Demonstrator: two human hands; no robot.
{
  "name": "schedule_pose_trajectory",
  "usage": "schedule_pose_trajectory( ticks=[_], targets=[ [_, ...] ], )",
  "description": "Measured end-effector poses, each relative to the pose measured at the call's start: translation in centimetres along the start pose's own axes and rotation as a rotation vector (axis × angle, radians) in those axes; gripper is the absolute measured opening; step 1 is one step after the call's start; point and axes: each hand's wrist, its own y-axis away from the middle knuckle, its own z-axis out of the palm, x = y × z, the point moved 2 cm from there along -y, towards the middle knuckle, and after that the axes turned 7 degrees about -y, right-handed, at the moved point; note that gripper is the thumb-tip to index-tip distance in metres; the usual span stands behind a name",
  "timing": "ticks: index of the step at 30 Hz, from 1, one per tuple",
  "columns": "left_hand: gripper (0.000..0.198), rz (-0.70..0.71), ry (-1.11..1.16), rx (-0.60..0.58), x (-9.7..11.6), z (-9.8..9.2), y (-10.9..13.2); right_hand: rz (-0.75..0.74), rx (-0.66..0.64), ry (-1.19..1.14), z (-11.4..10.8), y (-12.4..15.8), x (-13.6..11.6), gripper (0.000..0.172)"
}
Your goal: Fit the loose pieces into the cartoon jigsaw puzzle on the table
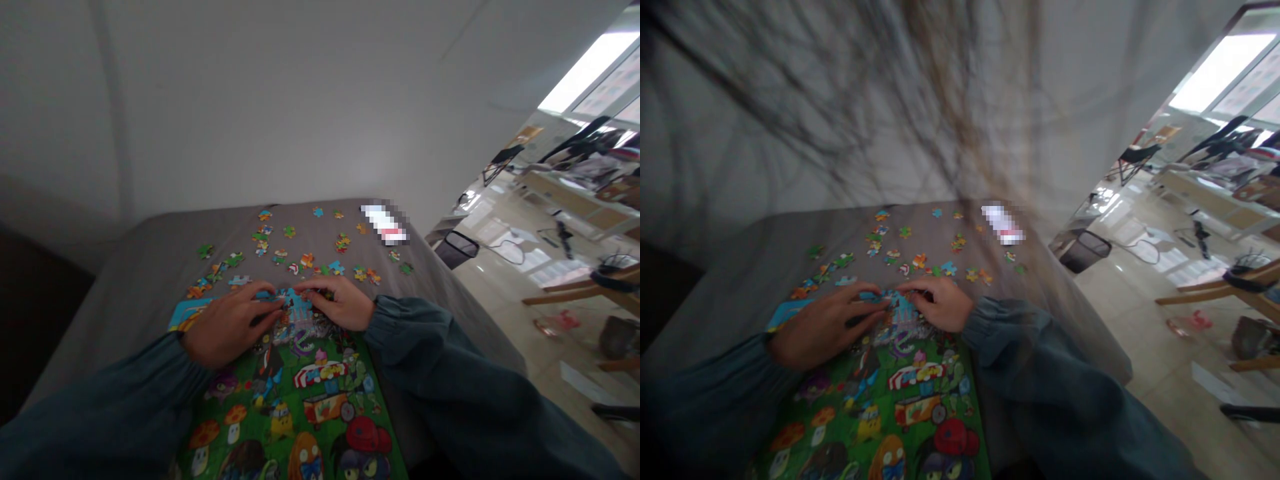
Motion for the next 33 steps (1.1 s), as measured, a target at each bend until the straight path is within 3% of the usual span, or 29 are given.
schedule_pose_trajectory(
  ticks=[3,7,13,15,18,21,23,29,33],
  targets=[
    [0.046,-0.014,-0.032,-0.04,0.7,-0.3,0.2,0.014,-0.013,-0.003,0.1,0.1,0.3,0.028],
    [0.046,-0.059,-0.027,-0.051,1.1,-0.2,0.4,0.111,-0.036,-0.221,0.5,0.1,0.7,0.03],
    [0.037,-0.247,0.209,0.174,0.1,-0.8,1.1,0.232,-0.067,-0.452,0.9,0.3,0.9,0.047],
    [0.034,-0.333,0.364,0.183,-0.3,-1.0,1.4,0.256,-0.073,-0.486,1.0,0.4,1.2,0.043],
    [0.042,-0.401,0.556,0.106,-0.6,-1.1,1.7,0.268,-0.044,-0.461,1.0,0.4,1.2,0.023],
    [0.05,-0.414,0.555,0.102,-0.8,-1.3,1.6,0.186,0.008,-0.272,0.7,0.2,0.1,0.008],
    [0.052,-0.405,0.492,0.13,-1.1,-1.3,1.5,0.107,0.053,-0.148,0.7,0.1,-1.0,0.008],
    [0.047,-0.265,0.351,0.139,-1.5,-0.9,1.5,0.186,-0.026,-0.325,2.3,-0.1,-1.8,0.012],
    [0.046,-0.231,0.338,0.145,-1.1,-1.4,1.6,0.023,-0.026,-0.124,2.2,-0.2,-2.1,0.017]
  ],
)
